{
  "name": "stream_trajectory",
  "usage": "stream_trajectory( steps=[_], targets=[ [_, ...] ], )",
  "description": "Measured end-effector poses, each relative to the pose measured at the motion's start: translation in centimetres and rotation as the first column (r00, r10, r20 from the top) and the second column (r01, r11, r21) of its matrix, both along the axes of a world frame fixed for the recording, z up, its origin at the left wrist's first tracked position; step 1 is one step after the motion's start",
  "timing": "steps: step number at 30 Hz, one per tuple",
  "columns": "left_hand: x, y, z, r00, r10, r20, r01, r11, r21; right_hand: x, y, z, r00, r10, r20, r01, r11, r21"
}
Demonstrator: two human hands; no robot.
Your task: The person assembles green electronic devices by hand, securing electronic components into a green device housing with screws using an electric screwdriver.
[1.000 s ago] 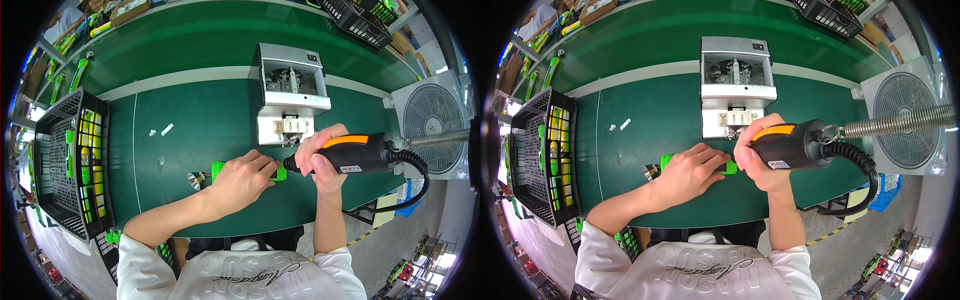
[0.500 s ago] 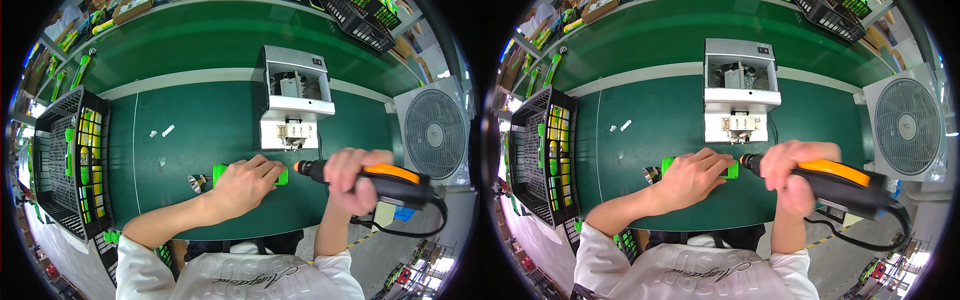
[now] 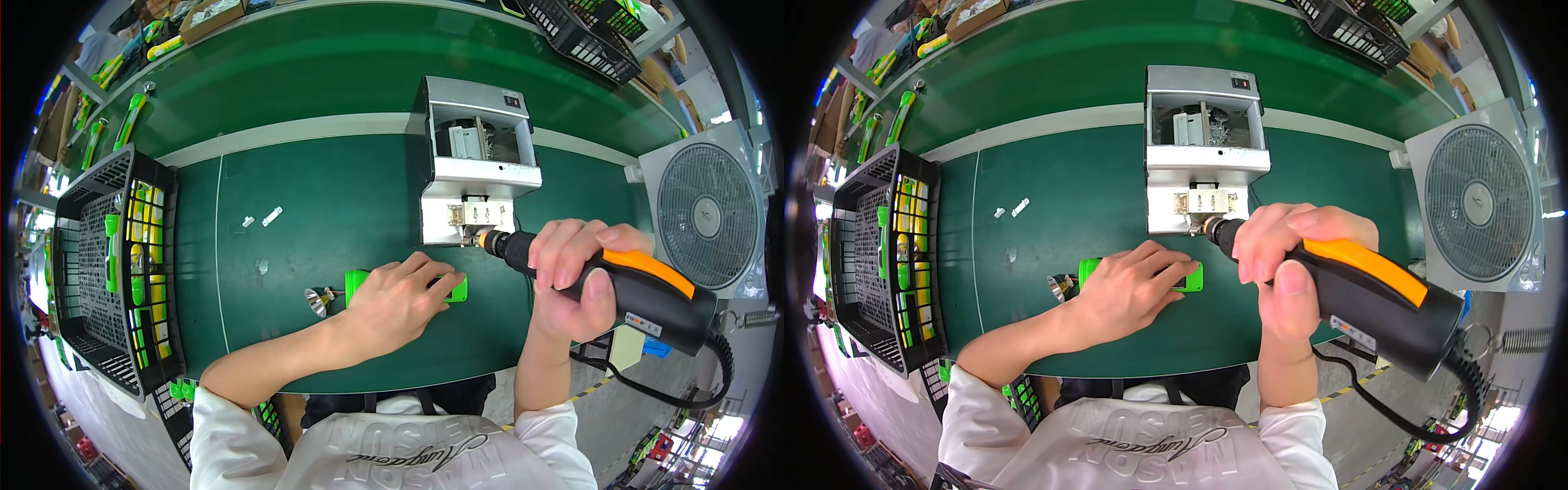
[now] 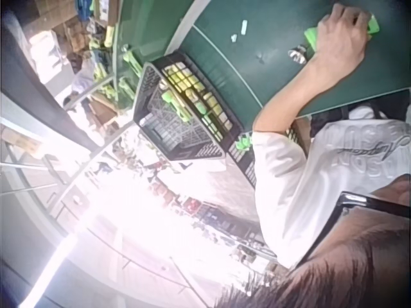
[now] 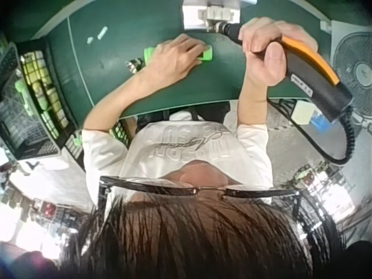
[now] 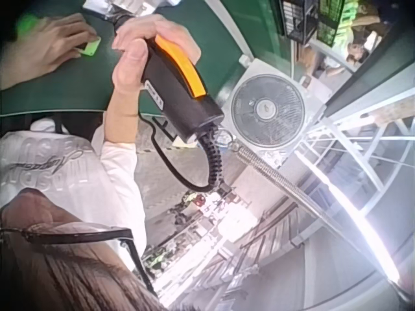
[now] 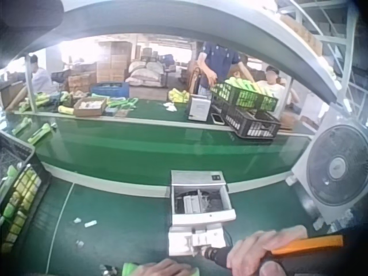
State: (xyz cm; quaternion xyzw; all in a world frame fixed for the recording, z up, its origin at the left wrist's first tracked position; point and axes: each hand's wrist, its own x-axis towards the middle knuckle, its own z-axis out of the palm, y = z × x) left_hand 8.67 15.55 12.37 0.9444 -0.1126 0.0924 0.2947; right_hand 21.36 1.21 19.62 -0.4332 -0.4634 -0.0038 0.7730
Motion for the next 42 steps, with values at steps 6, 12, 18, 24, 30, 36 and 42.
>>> stream_trajectory(
  steps=[6, 12, 18, 24, 30, 36, 42],
  targets=[
    [0.2, -0.1, -0.1, 1.000, -0.003, -0.004, 0.003, 1.000, 0.010, -0.1, 2.1, 0.3, 1.000, -0.020, -0.015, 0.018, 0.991, -0.131],
    [0.1, -0.1, 0.2, 1.000, -0.002, 0.002, 0.002, 1.000, 0.011, 2.7, 4.5, 3.6, 0.919, 0.008, -0.394, -0.141, 0.940, -0.310],
    [-0.2, -0.1, 0.3, 1.000, 0.010, -0.021, -0.009, 1.000, 0.011, -0.2, 0.4, 0.7, 0.896, 0.171, -0.409, -0.226, 0.970, -0.090],
    [-0.2, -0.1, 0.0, 1.000, -0.002, -0.002, 0.002, 1.000, 0.009, -1.8, -2.4, -0.4, 0.946, 0.161, -0.282, -0.211, 0.965, -0.154],
    [0.0, -0.1, 0.1, 1.000, -0.003, 0.009, 0.003, 1.000, -0.006, -2.2, -2.6, -1.2, 0.949, 0.105, -0.296, -0.157, 0.975, -0.156],
    [0.0, -0.2, 0.2, 1.000, 0.000, 0.008, 0.000, 1.000, -0.004, -2.4, -2.8, -1.8, 0.950, 0.096, -0.296, -0.147, 0.977, -0.157],
    [-0.1, -0.2, 0.3, 1.000, 0.005, 0.005, -0.005, 1.000, -0.009, -2.6, -2.7, -2.4, 0.952, 0.085, -0.295, -0.134, 0.980, -0.149]
  ],
)
